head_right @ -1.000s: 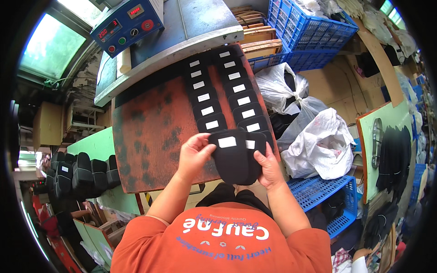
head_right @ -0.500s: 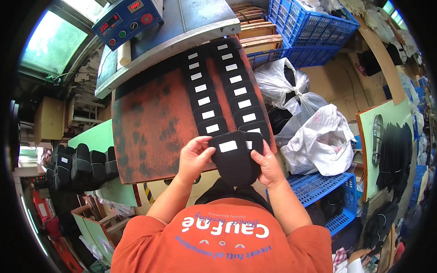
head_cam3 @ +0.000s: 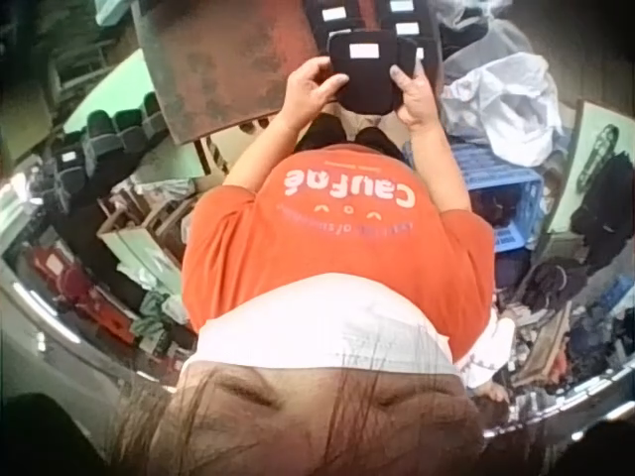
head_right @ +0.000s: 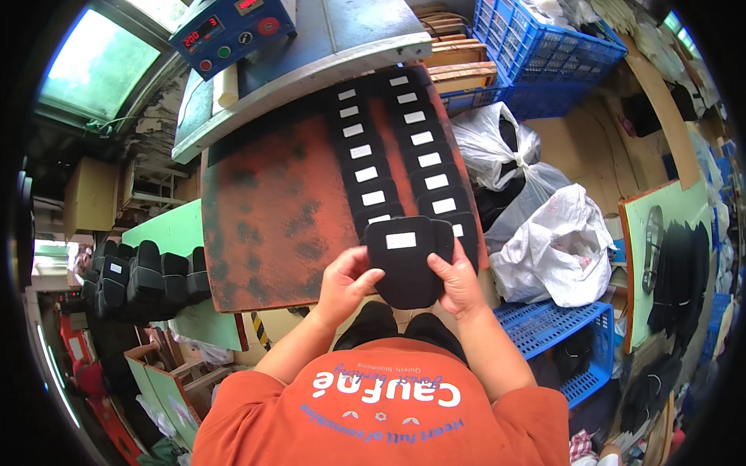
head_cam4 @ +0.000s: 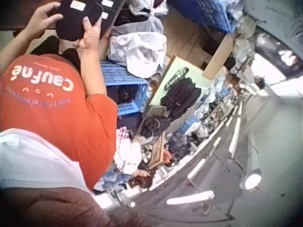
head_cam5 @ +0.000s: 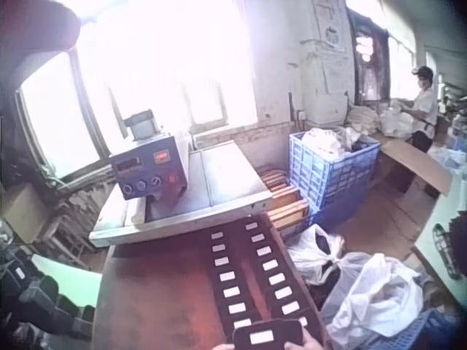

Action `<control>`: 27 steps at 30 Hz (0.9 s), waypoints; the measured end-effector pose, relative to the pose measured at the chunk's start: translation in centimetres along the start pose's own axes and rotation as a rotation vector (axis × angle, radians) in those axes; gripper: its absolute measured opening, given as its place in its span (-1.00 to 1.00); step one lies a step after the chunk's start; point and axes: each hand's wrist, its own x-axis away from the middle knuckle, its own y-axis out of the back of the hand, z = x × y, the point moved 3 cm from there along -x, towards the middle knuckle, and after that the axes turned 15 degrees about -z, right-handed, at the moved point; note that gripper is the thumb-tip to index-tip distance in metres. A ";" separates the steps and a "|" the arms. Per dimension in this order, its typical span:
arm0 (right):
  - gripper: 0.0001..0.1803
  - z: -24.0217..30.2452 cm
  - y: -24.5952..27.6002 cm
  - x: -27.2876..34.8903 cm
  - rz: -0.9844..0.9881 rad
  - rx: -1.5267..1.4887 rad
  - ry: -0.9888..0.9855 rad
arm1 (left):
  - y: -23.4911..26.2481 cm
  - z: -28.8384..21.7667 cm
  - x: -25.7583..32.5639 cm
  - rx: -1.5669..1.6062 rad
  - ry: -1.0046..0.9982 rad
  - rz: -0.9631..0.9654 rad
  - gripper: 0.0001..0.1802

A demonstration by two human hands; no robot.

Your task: Operating a heat-press machine to apply labels or designs to shoe components and stacking the finished parts.

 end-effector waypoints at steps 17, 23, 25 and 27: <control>-0.41 -5.5 -12.4 -8.5 0.093 -0.131 -0.018 | 11.5 5.3 -30.1 -0.795 -0.235 -0.353 -0.55; -0.40 -7.0 -14.8 -10.5 -0.015 -0.043 0.027 | 9.6 0.6 -18.3 -0.047 -0.015 -0.056 -0.81; -0.38 -7.2 -15.5 -10.5 0.143 -0.047 0.005 | 9.7 0.7 -17.2 -0.106 -0.278 -0.220 -0.88; -0.38 -7.7 -15.2 -11.0 0.162 -0.063 -0.024 | 9.5 0.4 -17.4 -0.125 -0.515 -0.297 -0.90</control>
